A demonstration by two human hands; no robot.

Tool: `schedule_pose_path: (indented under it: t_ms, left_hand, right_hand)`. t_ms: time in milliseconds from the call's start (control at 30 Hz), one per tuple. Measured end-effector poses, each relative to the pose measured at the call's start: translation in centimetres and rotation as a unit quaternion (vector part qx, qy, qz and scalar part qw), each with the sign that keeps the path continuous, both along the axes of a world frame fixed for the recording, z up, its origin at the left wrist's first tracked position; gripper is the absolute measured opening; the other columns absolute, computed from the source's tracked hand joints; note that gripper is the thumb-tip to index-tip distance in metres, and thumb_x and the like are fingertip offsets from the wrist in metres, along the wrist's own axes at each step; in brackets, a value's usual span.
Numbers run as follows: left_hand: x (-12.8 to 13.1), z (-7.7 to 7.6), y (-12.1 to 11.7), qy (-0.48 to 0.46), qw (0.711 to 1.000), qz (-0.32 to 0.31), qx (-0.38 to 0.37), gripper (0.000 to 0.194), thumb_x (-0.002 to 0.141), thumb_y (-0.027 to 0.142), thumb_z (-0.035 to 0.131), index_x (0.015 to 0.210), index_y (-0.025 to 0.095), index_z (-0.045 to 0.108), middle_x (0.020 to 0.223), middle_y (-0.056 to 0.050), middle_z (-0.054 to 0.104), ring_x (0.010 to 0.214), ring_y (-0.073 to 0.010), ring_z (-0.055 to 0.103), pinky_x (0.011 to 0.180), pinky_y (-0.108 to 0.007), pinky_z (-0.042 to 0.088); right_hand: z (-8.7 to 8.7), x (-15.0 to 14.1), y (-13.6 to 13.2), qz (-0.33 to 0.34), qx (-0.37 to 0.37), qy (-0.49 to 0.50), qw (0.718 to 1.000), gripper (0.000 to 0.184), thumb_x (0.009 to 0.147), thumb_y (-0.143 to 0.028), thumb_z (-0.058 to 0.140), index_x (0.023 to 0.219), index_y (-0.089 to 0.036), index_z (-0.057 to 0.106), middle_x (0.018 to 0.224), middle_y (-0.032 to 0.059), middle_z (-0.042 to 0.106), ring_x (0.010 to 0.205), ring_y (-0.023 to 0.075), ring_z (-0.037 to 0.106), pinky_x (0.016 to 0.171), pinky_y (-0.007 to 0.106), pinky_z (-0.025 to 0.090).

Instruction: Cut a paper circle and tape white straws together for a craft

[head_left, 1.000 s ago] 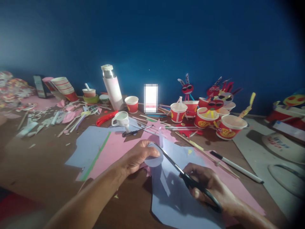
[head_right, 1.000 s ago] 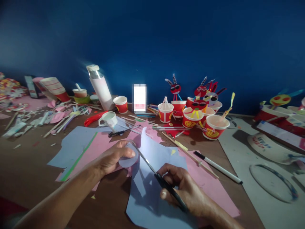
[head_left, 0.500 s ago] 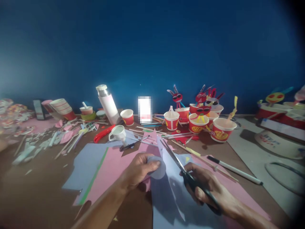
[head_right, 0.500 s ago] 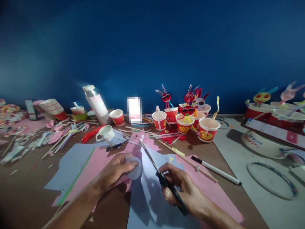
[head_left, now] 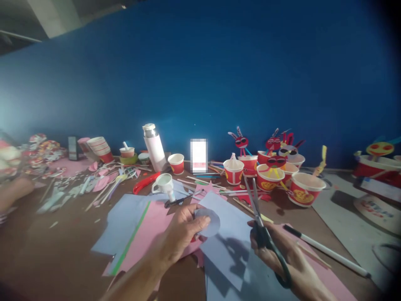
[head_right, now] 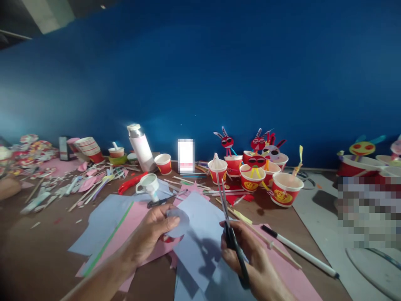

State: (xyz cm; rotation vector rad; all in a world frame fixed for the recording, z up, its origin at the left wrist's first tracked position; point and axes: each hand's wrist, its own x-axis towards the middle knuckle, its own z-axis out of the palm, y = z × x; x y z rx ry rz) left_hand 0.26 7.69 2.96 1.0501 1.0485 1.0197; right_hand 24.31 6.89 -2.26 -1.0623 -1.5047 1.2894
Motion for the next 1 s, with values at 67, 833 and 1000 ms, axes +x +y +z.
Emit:
schedule_pose_path:
  t_ms: [67,833,1000]
  left_hand:
    - [0.3,0.0,-0.5,0.004,1.000,-0.019,-0.003,0.015,0.073,0.027,0.064,0.076,0.013,0.058,0.063,-0.001,0.057,0.052,-0.0081,0.047,0.050,-0.019,0.034]
    - [5.8,-2.7,-2.6,0.000,0.985,-0.105,-0.140,0.026,0.068,0.035,0.069,0.077,0.011,0.062,0.061,-0.001,0.057,0.051,-0.0100,0.050,0.049,-0.020,0.037]
    - [5.9,-3.6,-2.8,-0.043,0.986,-0.046,-0.154,0.028,0.068,0.037,0.073,0.071,0.011,0.063,0.060,-0.003,0.061,0.051,-0.0110,0.054,0.052,-0.021,0.040]
  right_hand:
    - [0.7,-0.4,0.0,-0.008,-0.014,-0.035,0.999,0.040,0.075,-0.046,0.065,0.105,-0.023,0.053,0.083,0.0037,0.062,0.079,0.0202,0.059,0.071,0.031,0.049]
    - [1.7,-0.9,-0.8,0.053,-0.058,0.019,0.997,0.034,0.068,-0.019,0.063,0.098,-0.018,0.048,0.075,-0.0013,0.056,0.068,0.0116,0.051,0.060,0.023,0.042]
    - [1.0,-1.3,-0.6,0.040,-0.082,0.053,0.994,0.035,0.068,-0.020,0.065,0.098,-0.017,0.047,0.073,-0.0015,0.055,0.069,0.0115,0.049,0.060,0.022,0.040]
